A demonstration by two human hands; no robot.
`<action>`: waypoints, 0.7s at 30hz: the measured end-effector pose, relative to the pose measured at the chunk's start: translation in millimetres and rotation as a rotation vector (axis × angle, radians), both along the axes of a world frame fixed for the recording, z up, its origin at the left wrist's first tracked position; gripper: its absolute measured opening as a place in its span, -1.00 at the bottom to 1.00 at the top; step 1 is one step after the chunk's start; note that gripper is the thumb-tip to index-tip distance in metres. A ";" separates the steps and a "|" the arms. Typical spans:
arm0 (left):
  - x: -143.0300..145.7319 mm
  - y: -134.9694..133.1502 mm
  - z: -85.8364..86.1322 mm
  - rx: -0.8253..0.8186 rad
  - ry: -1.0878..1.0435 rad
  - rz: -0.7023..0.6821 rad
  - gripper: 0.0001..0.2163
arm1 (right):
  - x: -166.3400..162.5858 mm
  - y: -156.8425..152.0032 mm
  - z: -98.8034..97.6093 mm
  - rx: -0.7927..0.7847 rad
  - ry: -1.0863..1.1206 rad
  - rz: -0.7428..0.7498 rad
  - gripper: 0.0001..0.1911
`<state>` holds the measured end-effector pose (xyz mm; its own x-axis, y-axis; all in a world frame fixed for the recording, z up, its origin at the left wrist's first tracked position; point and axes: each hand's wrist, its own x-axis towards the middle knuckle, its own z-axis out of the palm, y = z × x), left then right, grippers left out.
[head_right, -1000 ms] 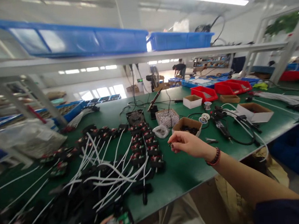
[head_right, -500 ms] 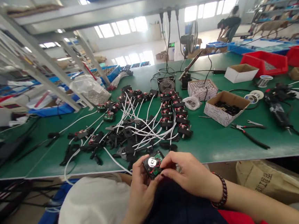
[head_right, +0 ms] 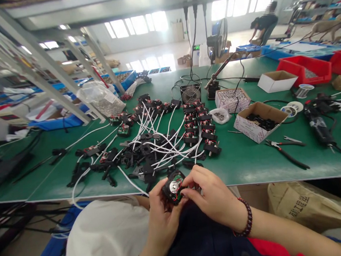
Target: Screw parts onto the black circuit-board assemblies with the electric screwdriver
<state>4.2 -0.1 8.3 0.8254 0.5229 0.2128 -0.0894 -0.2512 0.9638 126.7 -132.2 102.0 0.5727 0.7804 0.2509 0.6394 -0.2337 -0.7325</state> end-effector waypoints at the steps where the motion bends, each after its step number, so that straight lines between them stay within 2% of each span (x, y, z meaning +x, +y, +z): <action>1: -0.3 0.0 -1.3 0.070 -0.020 0.025 -0.50 | -1.0 0.4 -2.5 0.011 0.012 -0.009 -0.90; 6: 1.0 1.6 -1.1 0.359 -0.093 0.125 -0.54 | -5.4 1.9 -9.3 0.078 0.005 -0.016 -0.89; 11: 2.2 3.0 -1.9 0.399 -0.108 0.127 -0.55 | -5.2 2.4 -13.3 0.113 0.043 -0.015 -0.88; 14: 1.4 5.3 -2.4 0.399 -0.172 0.122 -0.52 | -0.4 0.6 -14.9 0.091 0.317 -0.049 -0.79; 17: -1.2 6.7 -3.3 0.363 -0.289 0.037 -0.55 | 5.5 -1.7 -11.5 0.067 0.805 0.117 -0.39; 18: -2.4 6.2 -4.6 0.341 -0.307 0.007 -0.58 | 6.6 -2.1 -9.6 0.063 0.905 0.188 -0.34; 19: -3.8 5.0 -6.8 0.313 -0.309 -0.003 -0.59 | 6.9 -2.4 -8.0 0.062 0.947 0.234 -0.34; 21: -6.5 1.2 -13.5 0.239 -0.281 0.031 -0.58 | 4.9 -2.7 -6.5 0.056 0.895 0.227 -0.38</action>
